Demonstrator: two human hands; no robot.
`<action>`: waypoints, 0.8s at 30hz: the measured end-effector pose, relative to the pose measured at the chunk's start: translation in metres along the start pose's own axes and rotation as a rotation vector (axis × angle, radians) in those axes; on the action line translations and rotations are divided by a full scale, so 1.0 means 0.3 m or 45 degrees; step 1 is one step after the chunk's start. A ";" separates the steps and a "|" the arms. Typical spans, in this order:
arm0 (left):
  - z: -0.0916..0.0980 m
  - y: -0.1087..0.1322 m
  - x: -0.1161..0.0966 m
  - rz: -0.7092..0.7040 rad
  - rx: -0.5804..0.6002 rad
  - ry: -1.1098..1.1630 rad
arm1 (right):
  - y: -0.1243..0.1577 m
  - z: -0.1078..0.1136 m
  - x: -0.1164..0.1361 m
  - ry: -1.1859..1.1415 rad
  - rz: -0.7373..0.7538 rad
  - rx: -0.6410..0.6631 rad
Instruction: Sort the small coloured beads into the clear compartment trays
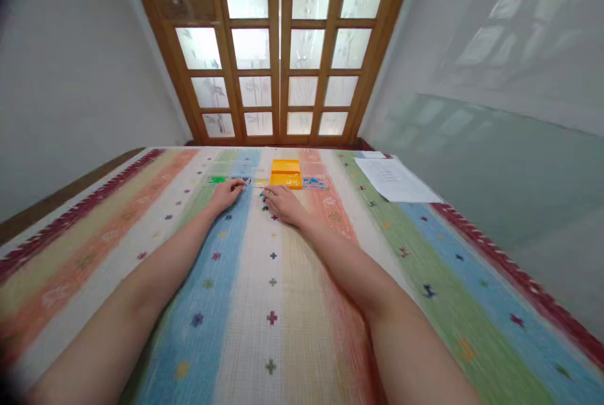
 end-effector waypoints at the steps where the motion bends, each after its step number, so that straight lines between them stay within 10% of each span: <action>1: -0.010 -0.002 -0.011 -0.025 0.015 0.000 | 0.005 0.007 -0.023 -0.018 -0.049 -0.031; 12: -0.067 0.005 -0.147 -0.304 0.120 -0.221 | 0.053 0.039 -0.215 -0.061 -0.470 -0.241; 24: -0.121 0.034 -0.251 -0.578 0.269 -0.242 | 0.057 0.025 -0.184 -0.049 -0.449 -0.172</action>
Point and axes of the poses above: each hand's wrist, its own y-axis away from the middle knuckle, its own z-axis out of the back of the hand, x = y × z, the point moved 7 cm from there along -y, towards the middle knuckle, and after that the axes turned 15 degrees about x, right-handed, at the moved point
